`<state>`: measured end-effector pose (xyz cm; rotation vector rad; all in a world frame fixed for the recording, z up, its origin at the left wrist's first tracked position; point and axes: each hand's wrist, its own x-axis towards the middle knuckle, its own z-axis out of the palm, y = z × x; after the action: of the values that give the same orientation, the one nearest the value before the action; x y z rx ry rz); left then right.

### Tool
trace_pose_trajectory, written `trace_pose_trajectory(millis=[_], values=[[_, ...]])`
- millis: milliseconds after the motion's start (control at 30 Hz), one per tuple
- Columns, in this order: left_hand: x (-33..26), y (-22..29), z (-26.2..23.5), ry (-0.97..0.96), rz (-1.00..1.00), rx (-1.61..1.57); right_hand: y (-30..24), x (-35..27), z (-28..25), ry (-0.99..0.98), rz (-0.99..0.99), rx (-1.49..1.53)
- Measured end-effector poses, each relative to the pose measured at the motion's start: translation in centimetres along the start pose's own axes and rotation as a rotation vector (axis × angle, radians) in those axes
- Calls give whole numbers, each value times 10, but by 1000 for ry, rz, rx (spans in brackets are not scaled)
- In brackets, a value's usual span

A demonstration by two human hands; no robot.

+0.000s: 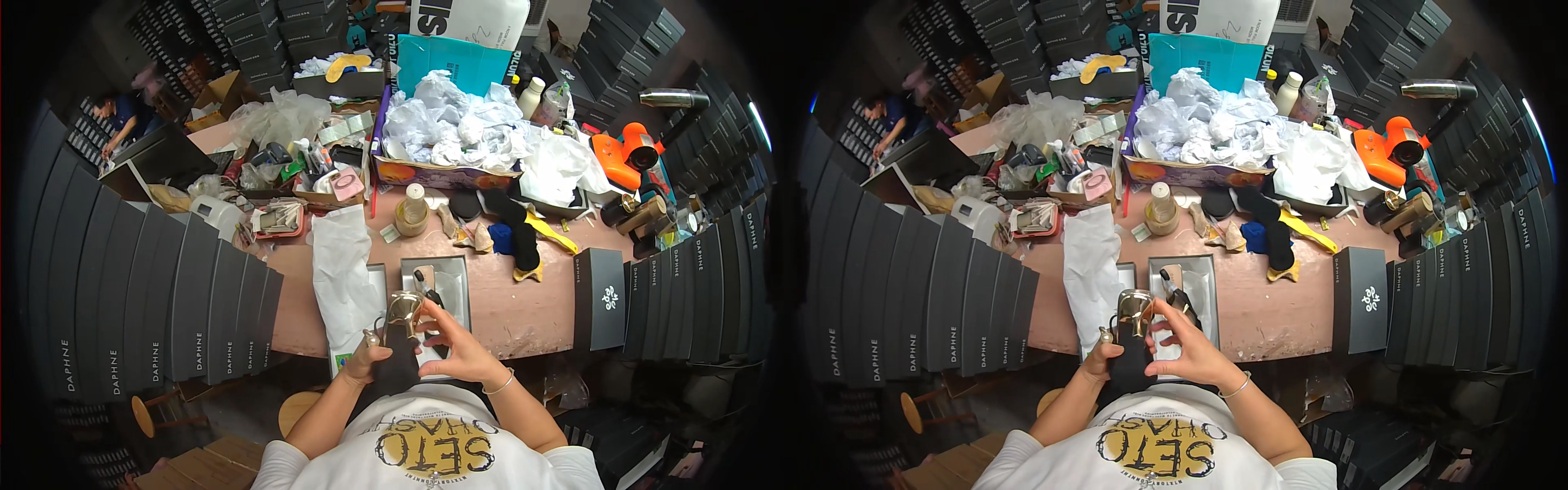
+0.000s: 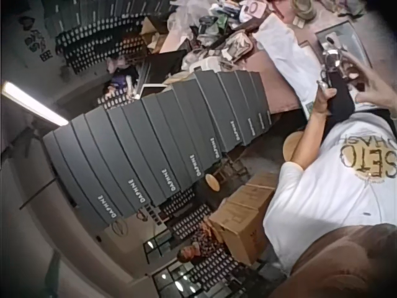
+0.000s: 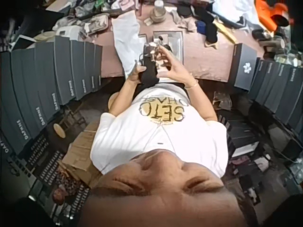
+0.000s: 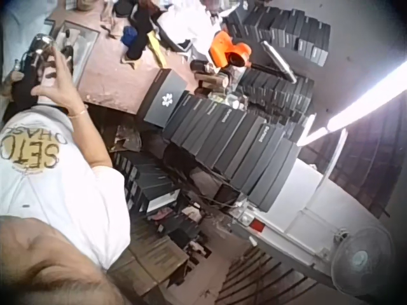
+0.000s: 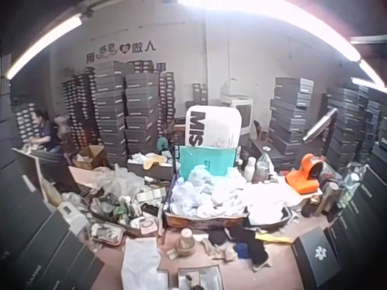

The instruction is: The person is packing high-heeled shoes into boxes, including wrapping them in tissue paper and adding foam inserts.

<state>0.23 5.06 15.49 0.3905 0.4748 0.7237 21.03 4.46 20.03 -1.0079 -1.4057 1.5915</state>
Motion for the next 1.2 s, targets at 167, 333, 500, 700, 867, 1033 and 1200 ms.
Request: trace_pose_trajectory(millis=[167, 333, 500, 700, 867, 1033, 1200], values=[[3, 9, -28, -119, -172, 5, 6, 10, -3, 93, 44, 42], [19, -2, -1, 370, 166, 311, 18, 4, -15, 164, 200, 149], [56, 8, 53, 169, 140, 1260, 42, -12, -47, 108, 254, 192], [84, 0, 22, 327, -17, 950, 83, 28, -215, 711, 69, -929], [120, 8, 31, 320, -39, 848, 161, 37, -276, 738, 202, -1152], [130, 26, 30, 402, 25, 1034, 101, 98, -237, 597, -161, -979], [124, 36, 36, 479, 29, 1101, 127, 199, -250, 190, -163, -1605]])
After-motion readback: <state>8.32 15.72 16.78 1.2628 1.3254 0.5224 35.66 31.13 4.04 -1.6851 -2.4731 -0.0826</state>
